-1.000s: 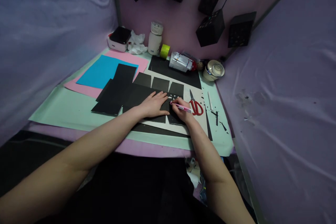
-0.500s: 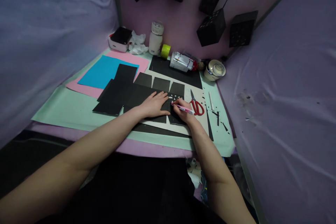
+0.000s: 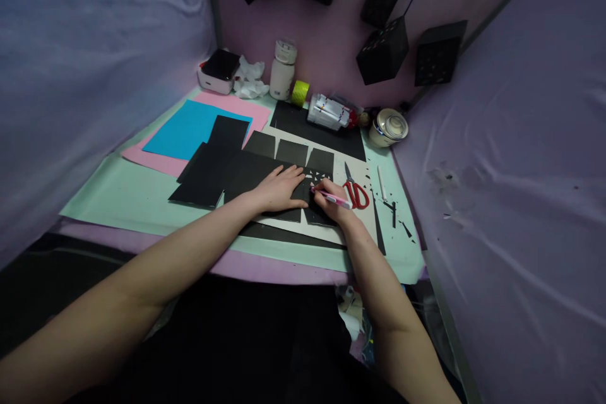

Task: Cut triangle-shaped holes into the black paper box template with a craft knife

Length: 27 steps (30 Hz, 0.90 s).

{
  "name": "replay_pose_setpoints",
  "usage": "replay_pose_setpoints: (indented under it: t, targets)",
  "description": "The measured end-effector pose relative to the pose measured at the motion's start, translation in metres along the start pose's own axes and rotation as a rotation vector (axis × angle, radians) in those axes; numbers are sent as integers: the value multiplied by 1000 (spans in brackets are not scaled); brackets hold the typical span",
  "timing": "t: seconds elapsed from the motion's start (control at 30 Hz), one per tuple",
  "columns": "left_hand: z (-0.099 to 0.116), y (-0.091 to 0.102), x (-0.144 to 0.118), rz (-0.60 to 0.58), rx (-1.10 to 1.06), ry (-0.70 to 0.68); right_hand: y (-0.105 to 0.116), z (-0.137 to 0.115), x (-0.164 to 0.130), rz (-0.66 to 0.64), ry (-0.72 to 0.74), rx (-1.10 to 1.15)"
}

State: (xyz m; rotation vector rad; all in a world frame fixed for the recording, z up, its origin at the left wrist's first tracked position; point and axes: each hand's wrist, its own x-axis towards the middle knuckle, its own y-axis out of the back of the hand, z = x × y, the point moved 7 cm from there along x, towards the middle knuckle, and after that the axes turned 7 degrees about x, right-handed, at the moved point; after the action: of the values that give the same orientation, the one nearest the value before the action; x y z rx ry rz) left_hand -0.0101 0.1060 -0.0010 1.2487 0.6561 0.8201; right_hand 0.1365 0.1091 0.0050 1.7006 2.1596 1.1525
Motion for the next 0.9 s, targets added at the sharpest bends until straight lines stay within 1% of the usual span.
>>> replay_pose_setpoints:
  t: [0.37, 0.57, 0.9]
  targets:
    - [1, 2, -1, -9, 4, 4, 1, -2, 0, -10, 28, 41]
    - [1, 2, -1, -5, 2, 9, 7, -4, 0, 71, -12, 91]
    - [2, 2, -1, -4, 10, 6, 3, -5, 3, 51, -24, 55]
